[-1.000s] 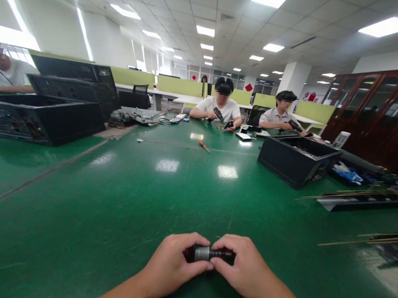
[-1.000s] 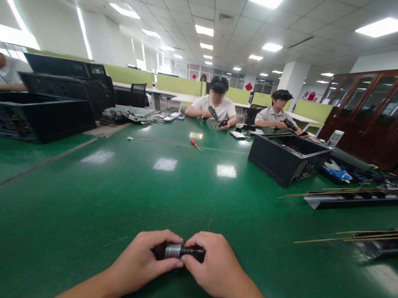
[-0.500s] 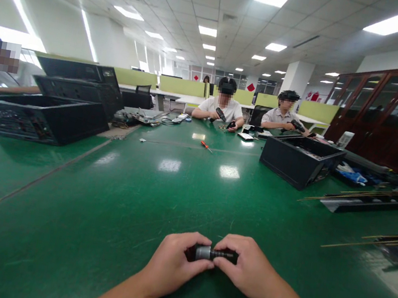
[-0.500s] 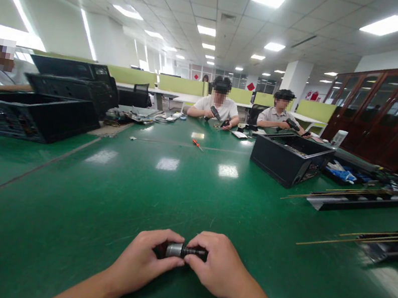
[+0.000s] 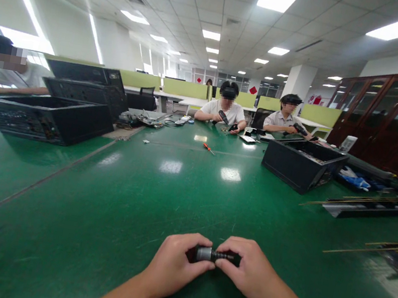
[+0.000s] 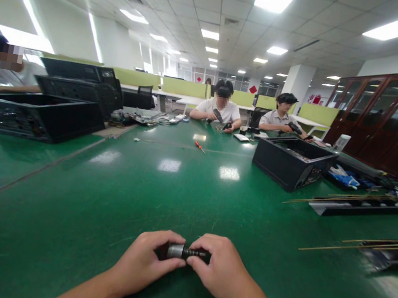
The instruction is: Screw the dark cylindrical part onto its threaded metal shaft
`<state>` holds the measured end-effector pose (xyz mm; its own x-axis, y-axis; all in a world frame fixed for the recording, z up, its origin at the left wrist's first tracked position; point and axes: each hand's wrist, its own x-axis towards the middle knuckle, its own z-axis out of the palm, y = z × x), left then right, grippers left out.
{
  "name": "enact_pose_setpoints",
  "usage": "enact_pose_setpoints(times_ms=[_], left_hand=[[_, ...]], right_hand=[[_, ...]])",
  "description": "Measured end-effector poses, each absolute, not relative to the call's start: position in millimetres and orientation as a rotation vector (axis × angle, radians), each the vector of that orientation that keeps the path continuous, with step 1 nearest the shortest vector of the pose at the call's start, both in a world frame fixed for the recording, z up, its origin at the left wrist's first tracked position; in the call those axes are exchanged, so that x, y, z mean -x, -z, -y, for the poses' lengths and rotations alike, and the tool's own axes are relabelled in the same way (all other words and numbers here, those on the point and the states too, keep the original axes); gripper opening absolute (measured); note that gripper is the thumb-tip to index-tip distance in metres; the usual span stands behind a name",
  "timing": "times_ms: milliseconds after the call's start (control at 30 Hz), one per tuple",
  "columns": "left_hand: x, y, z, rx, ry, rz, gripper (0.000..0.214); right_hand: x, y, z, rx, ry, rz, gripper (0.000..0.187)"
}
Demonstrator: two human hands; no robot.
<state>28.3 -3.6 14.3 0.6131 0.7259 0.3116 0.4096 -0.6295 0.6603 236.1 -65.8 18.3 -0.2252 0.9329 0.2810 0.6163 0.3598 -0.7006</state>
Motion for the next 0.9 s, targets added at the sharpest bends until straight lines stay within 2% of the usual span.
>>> enact_pose_setpoints(times_ms=[900], left_hand=[[-26.2,-9.4,3.5,-2.309,-0.846,-0.882,0.027]], right_hand=[[-236.3,-20.9,67.2,1.355,-0.584,1.924,0.007]])
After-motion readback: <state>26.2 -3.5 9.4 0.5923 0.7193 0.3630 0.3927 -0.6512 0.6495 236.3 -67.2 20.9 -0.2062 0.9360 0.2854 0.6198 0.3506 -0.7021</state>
